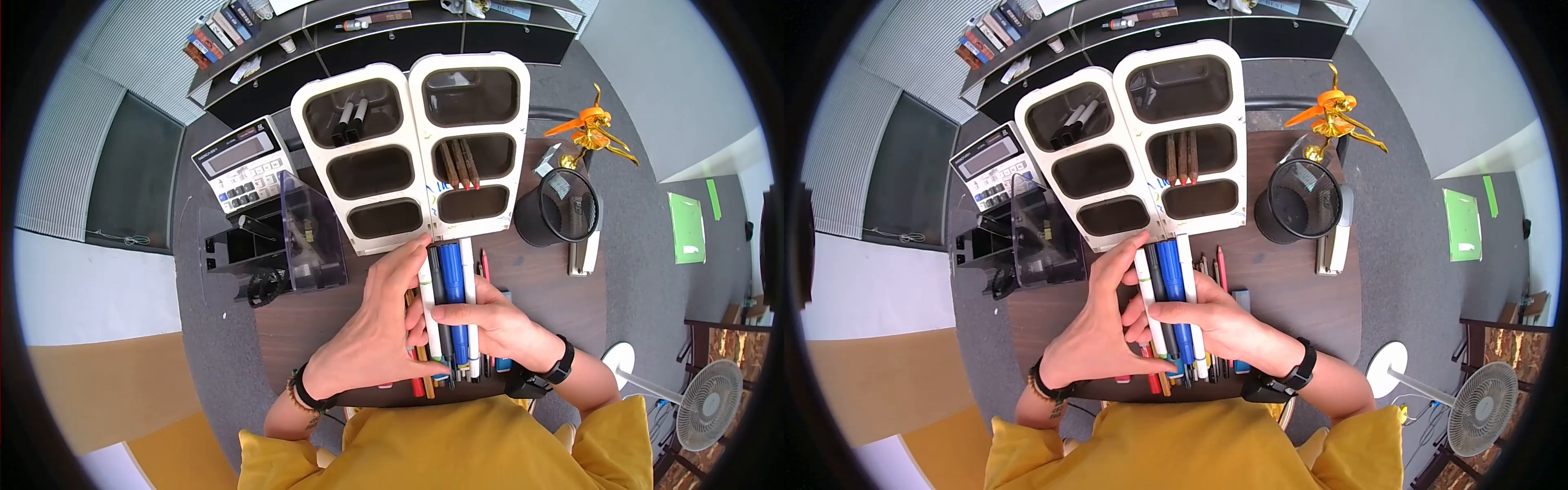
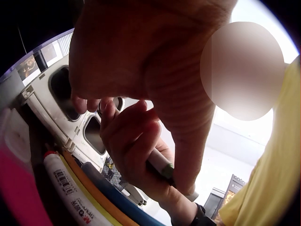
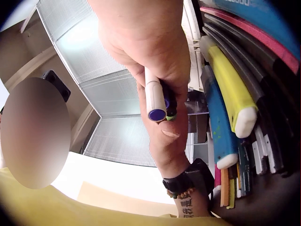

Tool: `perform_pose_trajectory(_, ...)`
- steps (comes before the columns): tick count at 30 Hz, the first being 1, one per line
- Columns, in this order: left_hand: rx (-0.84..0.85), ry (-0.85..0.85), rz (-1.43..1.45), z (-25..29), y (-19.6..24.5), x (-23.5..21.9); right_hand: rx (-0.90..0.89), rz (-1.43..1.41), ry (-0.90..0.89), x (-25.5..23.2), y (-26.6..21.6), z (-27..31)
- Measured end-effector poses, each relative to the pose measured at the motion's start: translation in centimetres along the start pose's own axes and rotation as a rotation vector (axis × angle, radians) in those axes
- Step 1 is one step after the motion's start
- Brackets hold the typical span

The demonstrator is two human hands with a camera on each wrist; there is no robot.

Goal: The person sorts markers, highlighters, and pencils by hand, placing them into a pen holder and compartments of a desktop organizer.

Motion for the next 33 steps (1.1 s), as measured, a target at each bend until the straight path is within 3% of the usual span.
perform_pose_trajectory(33,0.004,0.0,-0.041,0.27,-0.44,0.37,-0.014,0.005,0.025,0.0,-0.12,0.06)
Point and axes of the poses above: each hand's wrist, its own z-axis away from the middle knuckle, its own x-axis out of the palm, y = z × x, the point moved 7 cm from there along -z, towards the middle knuckle, and after that the axes turned 3 degrees about -x, right-handed, at the moved point
